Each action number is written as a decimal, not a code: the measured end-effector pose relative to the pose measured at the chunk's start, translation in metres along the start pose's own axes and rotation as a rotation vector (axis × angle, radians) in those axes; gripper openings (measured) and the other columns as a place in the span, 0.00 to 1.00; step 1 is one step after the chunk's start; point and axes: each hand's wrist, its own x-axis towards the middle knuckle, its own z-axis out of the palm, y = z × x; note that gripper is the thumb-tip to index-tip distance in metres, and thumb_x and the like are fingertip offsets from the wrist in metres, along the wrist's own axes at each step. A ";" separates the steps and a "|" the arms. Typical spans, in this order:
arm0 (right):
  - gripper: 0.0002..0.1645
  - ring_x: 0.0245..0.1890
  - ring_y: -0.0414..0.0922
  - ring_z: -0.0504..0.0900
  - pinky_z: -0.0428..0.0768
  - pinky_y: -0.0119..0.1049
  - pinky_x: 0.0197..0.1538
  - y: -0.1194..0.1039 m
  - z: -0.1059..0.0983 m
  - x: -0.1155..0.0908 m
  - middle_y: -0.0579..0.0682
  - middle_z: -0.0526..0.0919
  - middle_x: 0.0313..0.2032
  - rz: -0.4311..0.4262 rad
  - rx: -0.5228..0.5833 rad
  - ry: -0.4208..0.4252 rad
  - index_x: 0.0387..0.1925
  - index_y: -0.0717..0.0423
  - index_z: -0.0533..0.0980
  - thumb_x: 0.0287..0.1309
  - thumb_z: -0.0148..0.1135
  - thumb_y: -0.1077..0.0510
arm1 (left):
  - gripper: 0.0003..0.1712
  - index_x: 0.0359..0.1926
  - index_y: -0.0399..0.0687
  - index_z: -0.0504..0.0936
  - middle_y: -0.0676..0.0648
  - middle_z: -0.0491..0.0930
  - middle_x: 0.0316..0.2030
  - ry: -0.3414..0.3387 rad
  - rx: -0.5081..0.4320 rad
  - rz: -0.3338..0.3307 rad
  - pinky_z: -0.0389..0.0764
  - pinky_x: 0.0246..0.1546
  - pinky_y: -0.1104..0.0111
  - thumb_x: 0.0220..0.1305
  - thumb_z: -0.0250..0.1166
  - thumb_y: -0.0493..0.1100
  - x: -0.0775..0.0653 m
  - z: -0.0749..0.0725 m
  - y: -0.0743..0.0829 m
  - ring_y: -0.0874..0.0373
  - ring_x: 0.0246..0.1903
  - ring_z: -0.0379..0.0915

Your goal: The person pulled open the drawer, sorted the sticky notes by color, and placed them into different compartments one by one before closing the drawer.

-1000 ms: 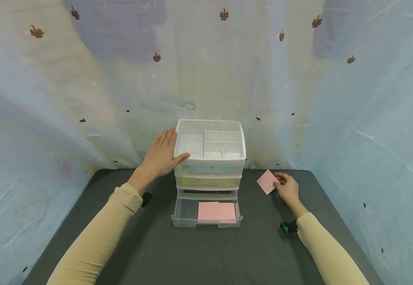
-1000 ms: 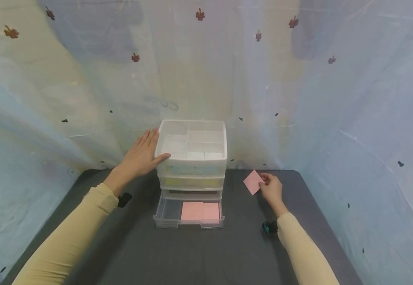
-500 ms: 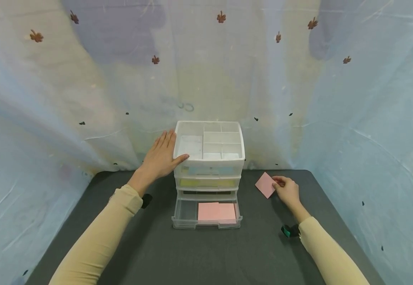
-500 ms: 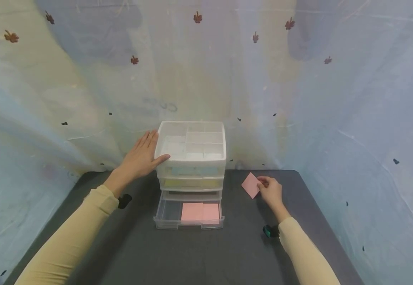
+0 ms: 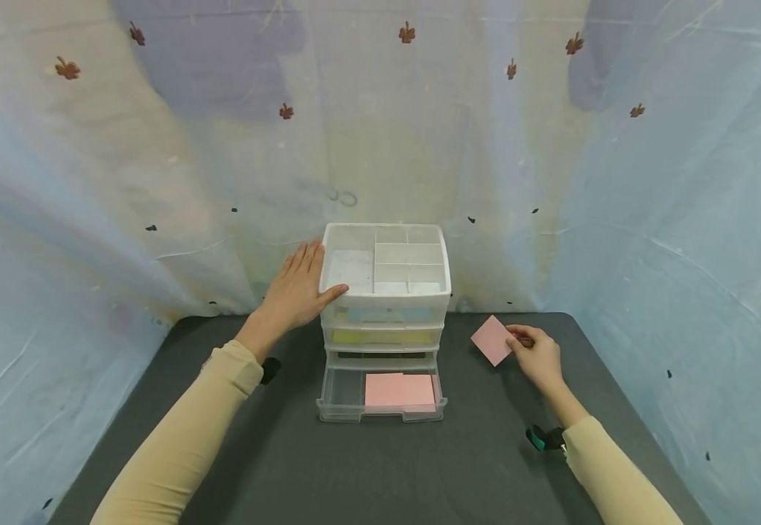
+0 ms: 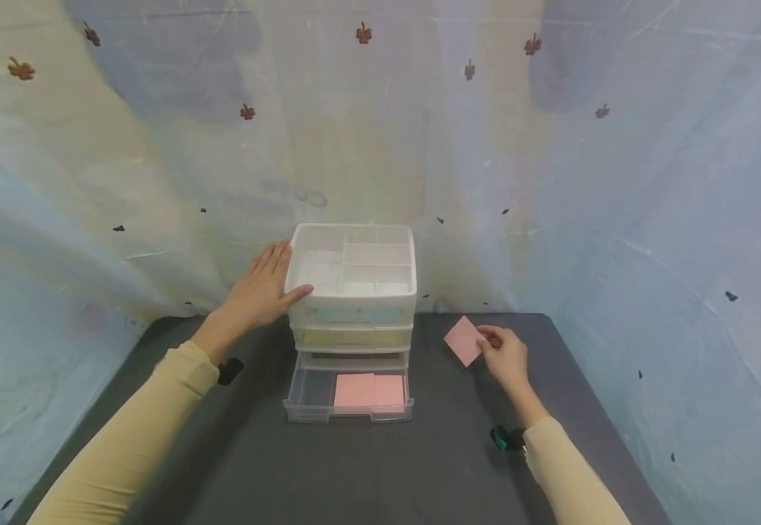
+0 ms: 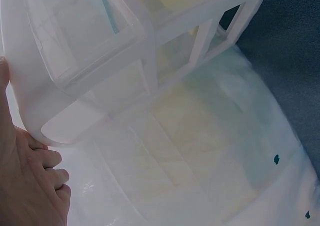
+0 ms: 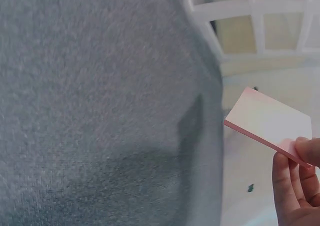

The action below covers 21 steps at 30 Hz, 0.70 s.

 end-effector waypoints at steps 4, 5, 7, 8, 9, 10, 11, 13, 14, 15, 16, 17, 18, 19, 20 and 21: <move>0.13 0.45 0.58 0.86 0.77 0.18 0.39 -0.010 -0.007 -0.007 0.61 0.84 0.45 -0.006 0.023 0.016 0.53 0.63 0.85 0.71 0.66 0.63 | 0.59 0.83 0.38 0.34 0.37 0.32 0.83 0.000 -0.007 0.007 0.37 0.81 0.47 0.75 0.44 0.76 0.000 0.000 -0.001 0.41 0.82 0.26; 0.13 0.45 0.57 0.86 0.76 0.16 0.40 -0.012 -0.008 -0.009 0.61 0.84 0.46 -0.003 0.032 0.018 0.53 0.62 0.85 0.70 0.66 0.63 | 0.60 0.83 0.38 0.34 0.37 0.32 0.83 0.000 -0.007 0.010 0.37 0.81 0.46 0.75 0.44 0.76 0.000 0.000 -0.001 0.40 0.82 0.26; 0.13 0.45 0.56 0.86 0.74 0.13 0.40 -0.017 -0.010 -0.012 0.61 0.84 0.46 -0.003 0.051 0.025 0.54 0.62 0.85 0.70 0.66 0.63 | 0.59 0.83 0.38 0.35 0.37 0.33 0.83 0.005 -0.010 0.012 0.38 0.81 0.46 0.75 0.45 0.75 0.000 0.000 -0.001 0.40 0.82 0.27; 0.13 0.45 0.55 0.86 0.74 0.12 0.41 -0.019 -0.011 -0.014 0.60 0.84 0.46 -0.002 0.062 0.028 0.53 0.62 0.85 0.70 0.66 0.63 | 0.59 0.83 0.38 0.35 0.37 0.33 0.83 0.006 -0.009 0.011 0.38 0.81 0.47 0.75 0.45 0.76 0.000 0.000 -0.001 0.40 0.82 0.27; 0.13 0.45 0.52 0.86 0.74 0.12 0.41 -0.021 -0.012 -0.015 0.60 0.85 0.46 -0.005 0.069 0.031 0.53 0.61 0.85 0.70 0.67 0.63 | 0.59 0.83 0.38 0.35 0.37 0.33 0.83 0.007 -0.009 0.011 0.38 0.81 0.47 0.75 0.45 0.76 0.000 0.000 -0.001 0.41 0.82 0.26; 0.13 0.44 0.50 0.86 0.74 0.12 0.41 -0.023 -0.013 -0.017 0.60 0.85 0.46 -0.010 0.079 0.032 0.53 0.61 0.85 0.70 0.67 0.62 | 0.59 0.83 0.38 0.35 0.37 0.33 0.83 0.009 -0.008 0.010 0.38 0.81 0.47 0.75 0.44 0.76 0.000 0.000 -0.002 0.41 0.82 0.26; 0.13 0.43 0.47 0.86 0.75 0.12 0.41 -0.025 -0.013 -0.018 0.59 0.85 0.45 -0.017 0.087 0.036 0.53 0.61 0.85 0.70 0.67 0.62 | 0.59 0.83 0.38 0.34 0.37 0.33 0.83 0.010 -0.008 0.010 0.38 0.81 0.47 0.75 0.44 0.76 0.000 0.000 -0.002 0.41 0.82 0.26; 0.13 0.41 0.40 0.84 0.76 0.12 0.41 -0.028 -0.014 -0.021 0.59 0.85 0.45 -0.035 0.102 0.040 0.52 0.61 0.85 0.69 0.68 0.63 | 0.59 0.83 0.38 0.34 0.37 0.32 0.83 0.010 -0.009 0.011 0.38 0.81 0.47 0.75 0.45 0.75 0.000 0.000 -0.002 0.41 0.82 0.26; 0.12 0.40 0.37 0.83 0.76 0.12 0.41 -0.030 -0.014 -0.022 0.59 0.85 0.44 -0.044 0.111 0.038 0.52 0.61 0.85 0.69 0.68 0.63 | 0.59 0.83 0.38 0.34 0.37 0.32 0.83 0.008 -0.010 0.011 0.38 0.81 0.46 0.75 0.45 0.75 0.000 0.000 -0.002 0.41 0.82 0.26; 0.12 0.39 0.34 0.82 0.76 0.13 0.41 -0.031 -0.014 -0.024 0.58 0.85 0.44 -0.056 0.116 0.038 0.52 0.61 0.85 0.69 0.68 0.63 | 0.59 0.83 0.38 0.34 0.37 0.32 0.83 0.007 -0.011 0.011 0.38 0.81 0.46 0.75 0.45 0.75 0.000 0.000 -0.002 0.41 0.82 0.26; 0.12 0.39 0.32 0.81 0.77 0.13 0.42 -0.033 -0.014 -0.025 0.58 0.85 0.44 -0.066 0.127 0.036 0.52 0.61 0.85 0.69 0.68 0.63 | 0.59 0.83 0.38 0.34 0.37 0.32 0.83 0.004 -0.011 0.011 0.37 0.81 0.46 0.75 0.45 0.75 0.000 0.000 -0.001 0.41 0.82 0.26; 0.12 0.38 0.31 0.80 0.77 0.13 0.42 -0.035 -0.014 -0.027 0.58 0.85 0.44 -0.075 0.135 0.034 0.52 0.61 0.85 0.68 0.68 0.64 | 0.59 0.83 0.38 0.34 0.37 0.32 0.83 0.003 -0.012 0.010 0.38 0.81 0.46 0.75 0.45 0.75 -0.001 -0.001 -0.001 0.40 0.82 0.27; 0.12 0.39 0.30 0.80 0.77 0.14 0.42 -0.036 -0.013 -0.029 0.57 0.85 0.44 -0.083 0.141 0.030 0.52 0.61 0.85 0.68 0.68 0.64 | 0.59 0.83 0.38 0.34 0.37 0.32 0.83 0.002 -0.010 0.009 0.38 0.81 0.46 0.75 0.45 0.75 -0.001 -0.001 0.000 0.40 0.82 0.27; 0.13 0.39 0.30 0.80 0.77 0.14 0.42 -0.038 -0.013 -0.031 0.57 0.85 0.44 -0.090 0.148 0.026 0.52 0.60 0.85 0.68 0.68 0.64 | 0.59 0.83 0.38 0.34 0.38 0.32 0.83 0.001 -0.011 0.007 0.38 0.81 0.47 0.75 0.45 0.75 -0.002 -0.001 0.000 0.40 0.82 0.27; 0.13 0.40 0.32 0.80 0.78 0.14 0.43 -0.040 -0.013 -0.032 0.57 0.85 0.44 -0.097 0.155 0.022 0.52 0.61 0.85 0.68 0.68 0.64 | 0.59 0.83 0.38 0.34 0.37 0.32 0.83 0.001 -0.010 0.006 0.38 0.81 0.47 0.75 0.45 0.75 -0.002 -0.001 0.001 0.40 0.82 0.27; 0.12 0.40 0.33 0.81 0.78 0.14 0.43 -0.042 -0.012 -0.034 0.57 0.85 0.45 -0.101 0.163 0.019 0.52 0.61 0.85 0.68 0.68 0.64 | 0.59 0.83 0.38 0.34 0.37 0.32 0.83 0.003 -0.009 0.006 0.38 0.81 0.47 0.75 0.45 0.75 -0.002 -0.001 0.001 0.40 0.82 0.28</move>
